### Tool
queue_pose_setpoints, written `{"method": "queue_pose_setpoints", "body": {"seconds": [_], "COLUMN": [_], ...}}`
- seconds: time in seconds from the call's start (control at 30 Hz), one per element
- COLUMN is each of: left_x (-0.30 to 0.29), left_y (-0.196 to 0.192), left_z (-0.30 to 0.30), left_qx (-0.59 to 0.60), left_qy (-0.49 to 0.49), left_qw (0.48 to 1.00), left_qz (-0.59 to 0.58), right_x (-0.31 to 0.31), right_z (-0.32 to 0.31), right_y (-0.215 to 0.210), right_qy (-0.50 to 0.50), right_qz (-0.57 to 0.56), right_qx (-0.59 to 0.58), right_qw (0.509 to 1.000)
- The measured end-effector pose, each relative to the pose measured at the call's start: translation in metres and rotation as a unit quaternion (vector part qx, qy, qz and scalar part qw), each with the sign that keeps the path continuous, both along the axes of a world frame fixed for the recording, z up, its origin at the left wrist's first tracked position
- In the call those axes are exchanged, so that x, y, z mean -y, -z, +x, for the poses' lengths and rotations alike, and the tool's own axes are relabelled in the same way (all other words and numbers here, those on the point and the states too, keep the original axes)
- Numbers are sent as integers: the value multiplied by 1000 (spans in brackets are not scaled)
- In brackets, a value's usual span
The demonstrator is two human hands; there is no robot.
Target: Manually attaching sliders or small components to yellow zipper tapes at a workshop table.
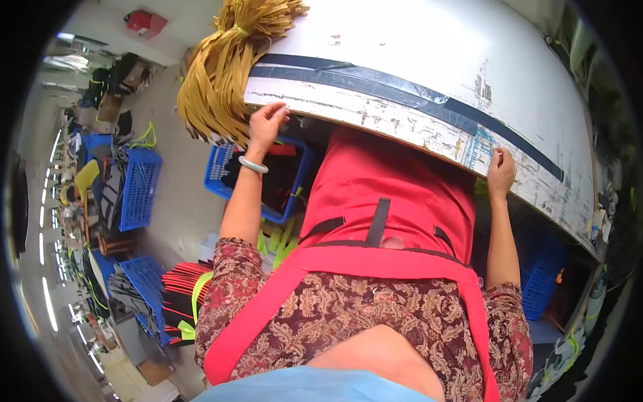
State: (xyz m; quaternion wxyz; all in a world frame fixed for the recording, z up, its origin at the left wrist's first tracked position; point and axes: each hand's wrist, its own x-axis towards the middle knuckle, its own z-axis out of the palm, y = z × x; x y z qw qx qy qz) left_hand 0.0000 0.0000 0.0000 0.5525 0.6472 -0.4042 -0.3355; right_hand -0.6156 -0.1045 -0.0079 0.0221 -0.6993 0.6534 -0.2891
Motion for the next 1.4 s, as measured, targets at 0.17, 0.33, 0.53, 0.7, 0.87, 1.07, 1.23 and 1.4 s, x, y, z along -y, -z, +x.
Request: {"method": "queue_pose_setpoints", "body": {"seconds": [0.17,0.33,0.53,0.7,0.87,1.07,1.23,1.4], "left_x": [55,156,236,224,161,18,-40,-41], "left_y": [-46,-57,-57,-68,-93,-154,-188,-187], "left_z": [47,155,180,196,187,223,168,120], "left_qx": [163,558,623,595,519,257,93,174], "left_qy": [-13,-60,-34,-21,-107,-166,-163,-126], "left_qw": [986,828,728,729,843,942,944,977], "left_qz": [-34,-1,286,337,95,-141,-270,-10], "right_x": [-28,-16,-21,-19,-21,-14,24,22], "right_z": [-3,3,-1,11,2,14,31,210], "right_y": [-10,-3,-3,-10,-7,0,-4,-63], "right_qy": [37,48,41,29,38,55,-87,-297], "right_qz": [-39,-43,-48,-32,-48,7,35,156], "right_qx": [-63,-73,-66,-80,-97,-81,111,131], "right_qw": [997,995,996,996,993,995,989,933]}}
